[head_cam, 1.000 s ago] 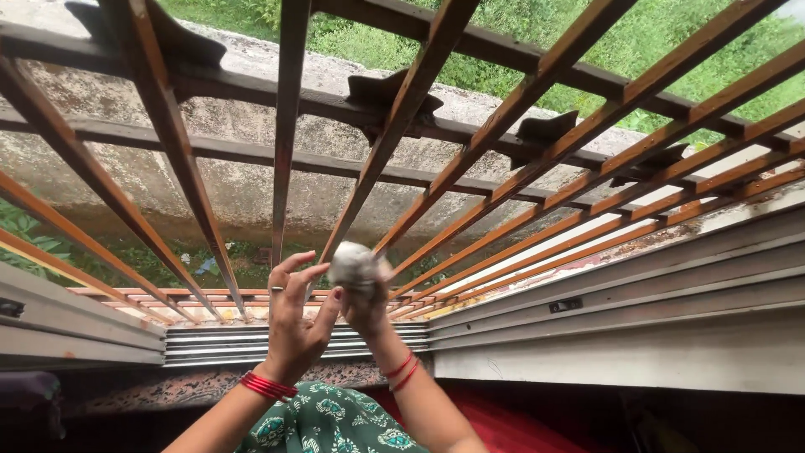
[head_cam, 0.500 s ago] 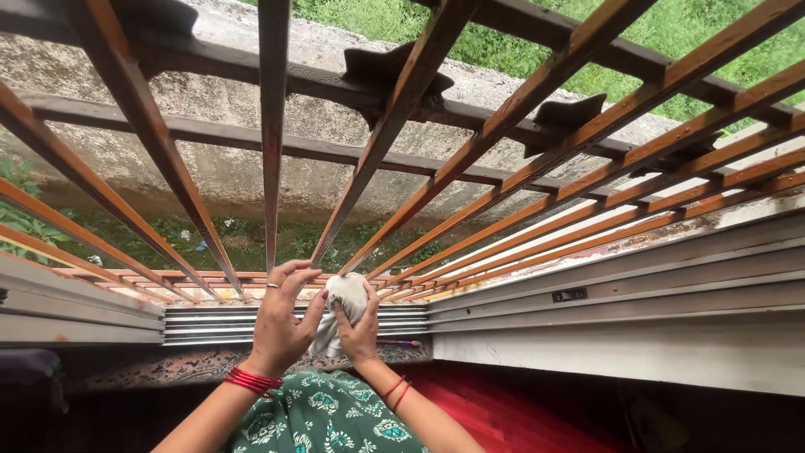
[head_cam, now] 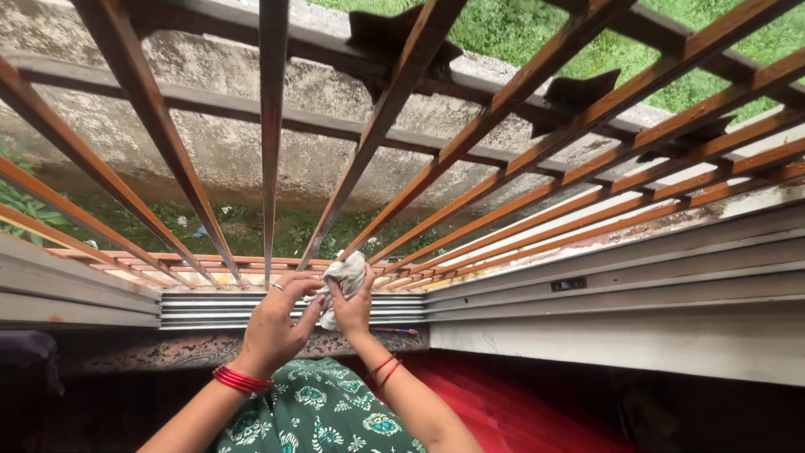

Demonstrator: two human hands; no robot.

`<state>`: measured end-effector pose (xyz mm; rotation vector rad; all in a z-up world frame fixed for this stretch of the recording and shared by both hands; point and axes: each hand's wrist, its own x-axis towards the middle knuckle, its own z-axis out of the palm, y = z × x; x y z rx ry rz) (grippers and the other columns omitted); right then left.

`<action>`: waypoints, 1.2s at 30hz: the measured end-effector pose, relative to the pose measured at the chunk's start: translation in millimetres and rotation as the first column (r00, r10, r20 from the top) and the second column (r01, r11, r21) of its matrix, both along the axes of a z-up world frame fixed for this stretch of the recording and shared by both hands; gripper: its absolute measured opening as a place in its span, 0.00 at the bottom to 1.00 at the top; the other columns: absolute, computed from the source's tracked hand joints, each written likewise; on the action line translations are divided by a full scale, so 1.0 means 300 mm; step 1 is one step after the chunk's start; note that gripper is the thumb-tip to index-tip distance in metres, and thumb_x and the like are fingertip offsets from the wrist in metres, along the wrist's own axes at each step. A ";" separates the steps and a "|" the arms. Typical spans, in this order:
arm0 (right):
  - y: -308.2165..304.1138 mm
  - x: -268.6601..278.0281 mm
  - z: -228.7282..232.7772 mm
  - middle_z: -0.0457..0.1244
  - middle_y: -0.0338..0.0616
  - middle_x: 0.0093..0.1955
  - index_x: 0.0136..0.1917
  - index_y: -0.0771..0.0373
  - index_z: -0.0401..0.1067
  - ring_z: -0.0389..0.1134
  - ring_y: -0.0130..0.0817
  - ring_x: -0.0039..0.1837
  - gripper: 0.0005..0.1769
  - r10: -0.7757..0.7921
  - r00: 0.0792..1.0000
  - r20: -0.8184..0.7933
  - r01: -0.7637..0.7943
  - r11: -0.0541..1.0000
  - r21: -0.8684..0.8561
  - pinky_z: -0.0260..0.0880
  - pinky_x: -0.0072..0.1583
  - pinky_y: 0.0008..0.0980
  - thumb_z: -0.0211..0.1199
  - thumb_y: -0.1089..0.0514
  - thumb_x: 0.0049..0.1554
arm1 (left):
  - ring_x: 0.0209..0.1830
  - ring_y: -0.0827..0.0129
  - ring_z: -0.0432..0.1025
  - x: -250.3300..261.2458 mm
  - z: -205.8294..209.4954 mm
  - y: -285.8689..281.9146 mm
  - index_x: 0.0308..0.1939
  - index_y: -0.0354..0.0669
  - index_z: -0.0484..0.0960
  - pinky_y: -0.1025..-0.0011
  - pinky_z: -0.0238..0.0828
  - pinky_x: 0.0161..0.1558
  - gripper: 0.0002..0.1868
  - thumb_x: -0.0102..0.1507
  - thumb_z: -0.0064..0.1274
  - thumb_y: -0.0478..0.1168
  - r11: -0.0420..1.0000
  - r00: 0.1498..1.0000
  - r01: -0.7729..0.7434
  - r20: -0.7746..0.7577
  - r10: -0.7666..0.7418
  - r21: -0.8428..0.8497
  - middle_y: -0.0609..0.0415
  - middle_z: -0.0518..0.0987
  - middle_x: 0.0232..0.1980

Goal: Wiping down a metal window security grill with a cleaning cloth.

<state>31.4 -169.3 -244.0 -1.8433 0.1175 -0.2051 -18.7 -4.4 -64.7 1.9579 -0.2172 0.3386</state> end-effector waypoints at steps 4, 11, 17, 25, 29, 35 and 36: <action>-0.001 0.001 0.015 0.65 0.54 0.61 0.72 0.66 0.52 0.69 0.41 0.61 0.41 -0.008 0.999 -0.040 0.013 0.992 0.129 0.70 0.61 0.36 0.71 0.60 0.53 | 0.46 0.61 0.79 0.003 -0.015 -0.009 0.49 0.40 0.81 0.65 0.75 0.46 0.13 0.60 0.57 0.35 0.999 0.997 0.033 -0.068 -0.033 -0.001 0.49 0.80 0.50; 0.009 -0.027 0.296 0.64 0.52 0.60 0.72 0.67 0.52 0.69 0.34 0.59 0.35 0.002 0.997 0.075 -0.030 0.929 0.369 0.71 0.60 0.31 0.67 0.66 0.57 | 0.44 0.63 0.79 -0.011 -0.001 -0.060 0.50 0.39 0.80 0.67 0.75 0.45 0.14 0.60 0.57 0.34 0.997 0.997 0.055 -0.044 -0.057 -0.056 0.49 0.79 0.51; 0.008 -0.037 0.615 0.60 0.53 0.65 0.76 0.67 0.48 0.68 0.37 0.63 0.40 -0.009 0.961 0.277 -0.085 0.942 0.325 0.70 0.64 0.32 0.67 0.67 0.57 | 0.51 0.59 0.77 -0.013 0.083 -0.068 0.53 0.39 0.79 0.66 0.75 0.51 0.16 0.60 0.57 0.31 0.994 0.993 -0.006 0.117 0.020 -0.112 0.47 0.78 0.54; -0.028 0.012 1.047 0.54 0.56 0.73 0.80 0.66 0.45 0.60 0.42 0.74 0.45 0.031 0.766 0.642 0.018 0.997 -0.070 0.66 0.73 0.39 0.69 0.65 0.59 | 0.54 0.58 0.74 -0.014 0.220 -0.105 0.56 0.39 0.76 0.66 0.75 0.52 0.19 0.62 0.60 0.32 0.985 0.978 -0.028 0.199 0.062 -0.171 0.45 0.75 0.60; -0.028 0.040 1.193 0.52 0.58 0.77 0.80 0.67 0.48 0.55 0.49 0.81 0.47 0.099 0.606 0.789 0.252 0.917 -0.309 0.56 0.77 0.43 0.72 0.62 0.56 | 0.56 0.57 0.73 -0.005 0.281 -0.116 0.57 0.40 0.76 0.66 0.74 0.53 0.20 0.62 0.59 0.31 0.985 0.967 -0.005 0.249 0.049 -0.173 0.44 0.75 0.60; -0.027 0.016 0.835 0.57 0.62 0.70 0.74 0.56 0.61 0.70 0.60 0.59 0.38 0.323 0.742 0.588 0.174 0.753 -0.634 0.73 0.50 0.48 0.72 0.57 0.53 | 0.57 0.56 0.74 0.014 0.232 -0.119 0.54 0.39 0.76 0.65 0.74 0.55 0.17 0.61 0.59 0.30 0.984 0.962 -0.055 0.254 0.097 -0.169 0.45 0.75 0.58; -0.031 -0.002 0.824 0.57 0.62 0.70 0.74 0.56 0.61 0.70 0.60 0.59 0.38 0.319 0.738 0.595 0.182 0.755 -0.630 0.73 0.50 0.48 0.72 0.57 0.53 | 0.57 0.56 0.74 0.010 0.210 -0.116 0.54 0.39 0.76 0.65 0.74 0.55 0.17 0.61 0.59 0.30 0.985 0.961 -0.050 0.262 0.093 -0.166 0.45 0.75 0.58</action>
